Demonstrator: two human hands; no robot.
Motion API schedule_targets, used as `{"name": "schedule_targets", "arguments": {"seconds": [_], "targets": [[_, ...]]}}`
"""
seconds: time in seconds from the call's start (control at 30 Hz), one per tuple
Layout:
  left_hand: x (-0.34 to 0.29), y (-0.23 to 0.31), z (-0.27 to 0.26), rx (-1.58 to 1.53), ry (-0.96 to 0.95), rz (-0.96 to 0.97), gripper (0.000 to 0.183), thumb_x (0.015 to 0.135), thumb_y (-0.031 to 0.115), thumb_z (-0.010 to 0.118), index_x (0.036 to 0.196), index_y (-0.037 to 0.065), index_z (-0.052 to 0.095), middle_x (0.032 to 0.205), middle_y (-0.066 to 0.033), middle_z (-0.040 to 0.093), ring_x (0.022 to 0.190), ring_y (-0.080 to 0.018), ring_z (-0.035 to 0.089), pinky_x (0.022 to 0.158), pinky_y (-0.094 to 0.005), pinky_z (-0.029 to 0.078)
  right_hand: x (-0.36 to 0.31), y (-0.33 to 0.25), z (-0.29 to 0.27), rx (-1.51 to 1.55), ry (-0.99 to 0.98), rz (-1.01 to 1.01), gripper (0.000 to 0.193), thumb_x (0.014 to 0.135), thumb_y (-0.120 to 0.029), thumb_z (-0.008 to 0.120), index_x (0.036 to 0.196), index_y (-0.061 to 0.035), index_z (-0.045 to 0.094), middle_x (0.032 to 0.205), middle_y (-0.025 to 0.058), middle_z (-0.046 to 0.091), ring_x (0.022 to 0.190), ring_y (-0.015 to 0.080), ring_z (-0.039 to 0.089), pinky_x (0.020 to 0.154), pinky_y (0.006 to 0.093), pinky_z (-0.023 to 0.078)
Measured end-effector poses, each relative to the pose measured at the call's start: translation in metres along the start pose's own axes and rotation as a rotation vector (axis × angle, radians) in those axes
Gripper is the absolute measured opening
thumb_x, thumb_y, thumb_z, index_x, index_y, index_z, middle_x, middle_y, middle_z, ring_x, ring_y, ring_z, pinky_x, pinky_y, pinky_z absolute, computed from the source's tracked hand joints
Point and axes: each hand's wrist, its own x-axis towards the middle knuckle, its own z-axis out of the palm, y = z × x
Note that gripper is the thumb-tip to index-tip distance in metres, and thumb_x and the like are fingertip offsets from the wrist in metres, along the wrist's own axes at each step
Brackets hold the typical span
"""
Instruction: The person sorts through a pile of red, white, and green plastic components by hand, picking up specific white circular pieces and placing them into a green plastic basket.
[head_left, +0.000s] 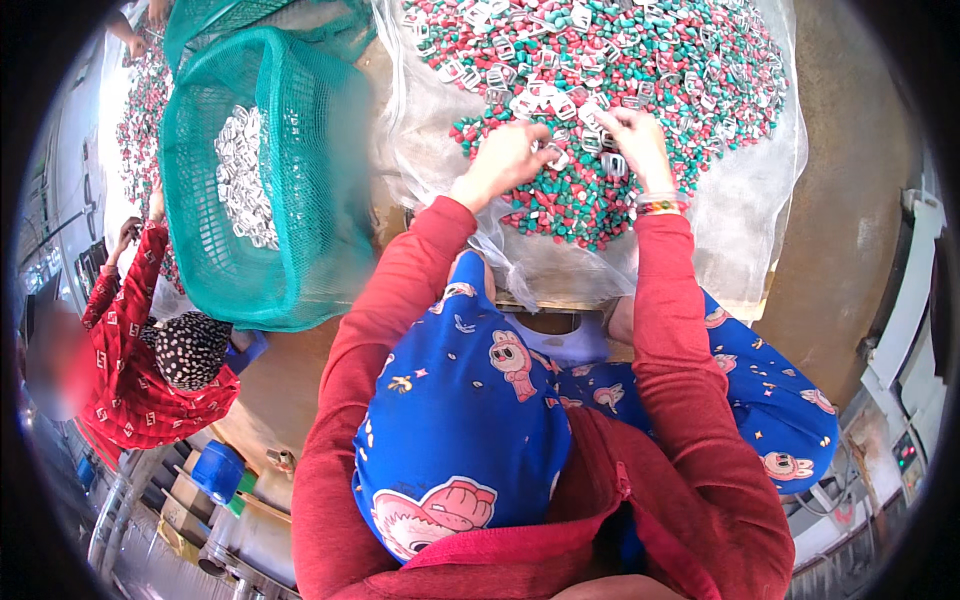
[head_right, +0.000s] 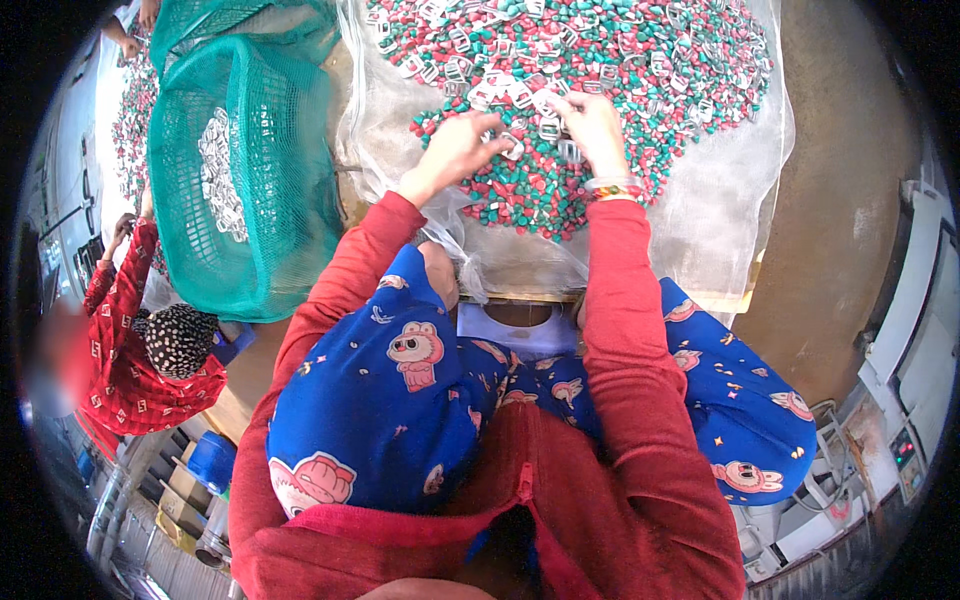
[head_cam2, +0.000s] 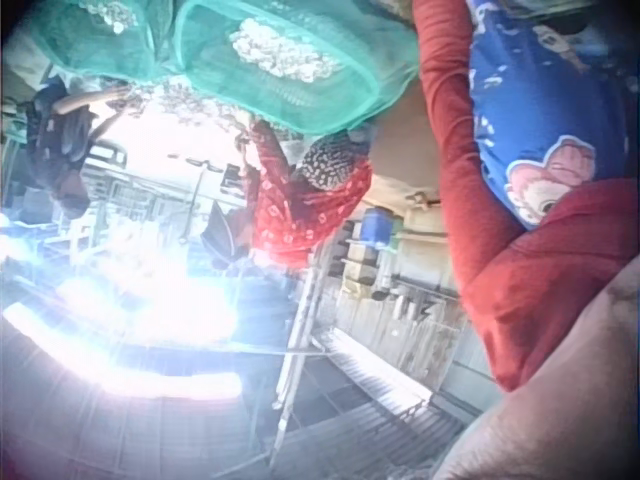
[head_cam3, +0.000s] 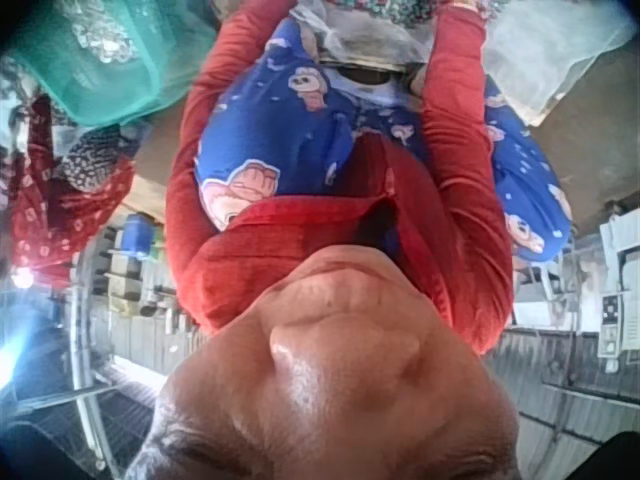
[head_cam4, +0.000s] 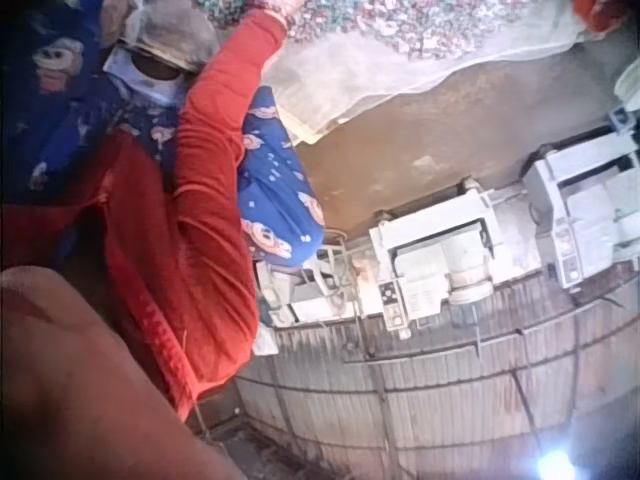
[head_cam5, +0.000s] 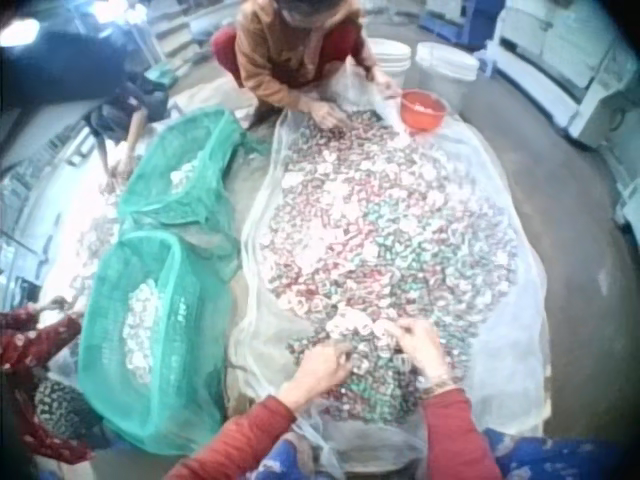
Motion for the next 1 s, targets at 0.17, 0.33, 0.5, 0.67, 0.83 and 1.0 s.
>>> {"name": "schedule_targets", "arguments": {"seconds": [0.17, 0.33, 0.5, 0.67, 0.83, 1.0], "targets": [[0.009, -0.006, -0.035, -0.82, -0.1, -0.074, 0.016, 0.08, 0.023, 0.066, 0.083, 0.007, 0.065, 0.072, 0.0029, 0.06, 0.056, -0.0006, 0.048, 0.048, -0.0172, 0.035, -0.004, 0.0, -0.02, 0.392, -0.099, 0.061, 0.026, 0.079, -0.024, 0.066, 0.068, -0.0008, 0.062, 0.054, -0.0019, 0.051, 0.054, 0.0091, 0.049, 0.052, 0.0224, 0.038], [0.012, -0.007, -0.059, -1.031, -0.107, -0.131, 0.019, 0.082, 0.026, 0.064, 0.083, 0.008, 0.058, 0.081, -0.0018, 0.059, 0.067, -0.0046, 0.05, 0.047, -0.019, 0.036, -0.024, -0.006, -0.009, 1.232, -0.004, 0.261, 0.016, 0.08, -0.017, 0.064, 0.079, -0.0009, 0.061, 0.06, -0.0002, 0.053, 0.05, 0.0084, 0.049, 0.048, 0.0196, 0.037], [0.018, 0.005, -0.05, -1.63, -0.108, -0.121, 0.02, 0.086, 0.027, 0.056, 0.082, 0.008, 0.055, 0.077, -0.0029, 0.056, 0.07, -0.0132, 0.055, 0.046, -0.0241, 0.043, -0.021, 0.006, 0.006, 0.204, -0.002, -0.004, 0.023, 0.076, -0.024, 0.067, 0.09, -0.0066, 0.064, 0.068, 0.0031, 0.059, 0.061, 0.0142, 0.056, 0.053, 0.0265, 0.043], [0.023, 0.008, -0.052, -1.865, -0.138, -0.13, 0.018, 0.088, 0.024, 0.052, 0.078, 0.01, 0.049, 0.077, -0.0014, 0.046, 0.065, -0.0104, 0.048, 0.036, -0.017, 0.033, -0.004, -0.011, 0.043, -0.596, -0.131, -0.402, 0.021, 0.078, -0.022, 0.062, 0.092, -0.0062, 0.063, 0.088, 0.016, 0.062, 0.09, 0.0294, 0.06, 0.073, 0.0438, 0.047], [0.014, 0.005, -0.05, -1.204, -0.058, -0.472, 0.016, 0.084, 0.023, 0.061, 0.077, 0.011, 0.054, 0.055, 0.0072, 0.04, 0.042, -0.001, 0.031, 0.034, -0.0162, 0.021, 0.025, -0.025, 0.045, -0.609, -0.303, -0.249, 0.025, 0.08, -0.028, 0.059, 0.082, -0.003, 0.065, 0.07, 0.0141, 0.062, 0.064, 0.0242, 0.062, 0.056, 0.0374, 0.047], [0.004, -0.02, -0.028, -0.711, 0.148, -0.109, 0.031, 0.077, 0.028, 0.068, 0.097, 0.005, 0.061, 0.069, -0.0008, 0.058, 0.052, -0.008, 0.052, 0.055, -0.0228, 0.043, 0.016, -0.019, 0.023, 0.394, -0.454, 0.077, 0.033, 0.087, -0.035, 0.054, 0.085, -0.005, 0.067, 0.063, -0.0037, 0.058, 0.049, 0.0024, 0.045, 0.042, 0.0195, 0.031]]}}
